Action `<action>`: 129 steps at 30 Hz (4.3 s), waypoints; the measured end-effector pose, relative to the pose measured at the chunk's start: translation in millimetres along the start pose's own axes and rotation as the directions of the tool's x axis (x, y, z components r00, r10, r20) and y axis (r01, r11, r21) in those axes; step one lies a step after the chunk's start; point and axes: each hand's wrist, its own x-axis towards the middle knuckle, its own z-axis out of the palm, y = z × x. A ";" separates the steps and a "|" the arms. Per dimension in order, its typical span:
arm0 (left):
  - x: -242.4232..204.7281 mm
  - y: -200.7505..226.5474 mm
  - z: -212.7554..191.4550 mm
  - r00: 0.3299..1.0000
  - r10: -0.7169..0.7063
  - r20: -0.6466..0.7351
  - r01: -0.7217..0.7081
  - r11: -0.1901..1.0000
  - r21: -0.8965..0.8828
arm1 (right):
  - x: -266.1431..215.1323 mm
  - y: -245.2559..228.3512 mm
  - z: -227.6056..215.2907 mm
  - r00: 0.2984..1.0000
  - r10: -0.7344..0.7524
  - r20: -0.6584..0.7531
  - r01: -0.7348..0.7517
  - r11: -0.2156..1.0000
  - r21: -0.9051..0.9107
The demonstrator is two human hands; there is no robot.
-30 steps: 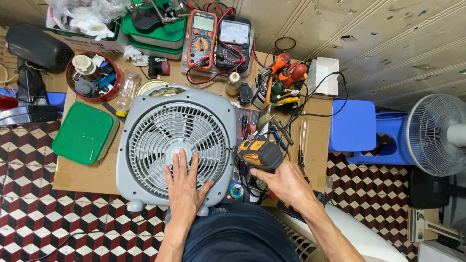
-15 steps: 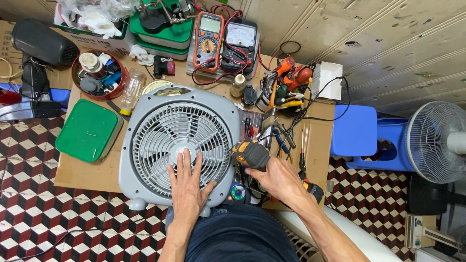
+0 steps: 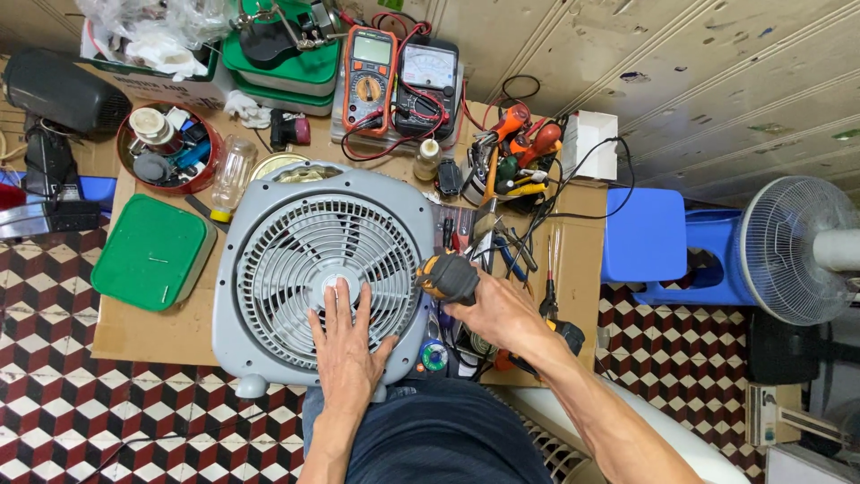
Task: Repairing a circular box fan by disassembling the front grill and internal components.
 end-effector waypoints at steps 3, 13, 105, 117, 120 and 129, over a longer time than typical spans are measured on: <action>1.5 -0.3 0.4 1.000 0.004 -0.006 -0.004 1.000 0.006 | 0.6 2.1 3.2 0.999 -0.033 -0.022 0.033 0.999 0.005; 4.1 1.5 -2.4 0.999 -0.025 0.020 0.025 1.000 0.008 | 10.5 10.3 3.5 0.994 -0.110 0.001 0.109 0.989 -0.098; -3.4 6.0 13.6 0.999 -0.040 0.006 0.039 0.994 0.100 | -27.5 28.5 28.9 0.982 -0.182 -0.060 0.176 0.980 -0.090; -2.3 8.6 13.1 0.999 -0.050 0.020 0.048 0.993 0.103 | -17.6 28.8 19.9 0.978 -0.206 -0.023 0.199 0.965 -0.172; -2.3 8.4 12.7 0.998 -0.057 0.023 0.054 0.993 0.108 | -17.2 26.7 20.2 0.980 -0.201 -0.013 0.195 0.964 -0.183; -3.3 8.2 13.8 1.000 -0.030 -0.006 0.031 0.997 0.074 | -1.4 46.4 26.2 0.961 -0.277 -0.011 0.270 0.944 -0.190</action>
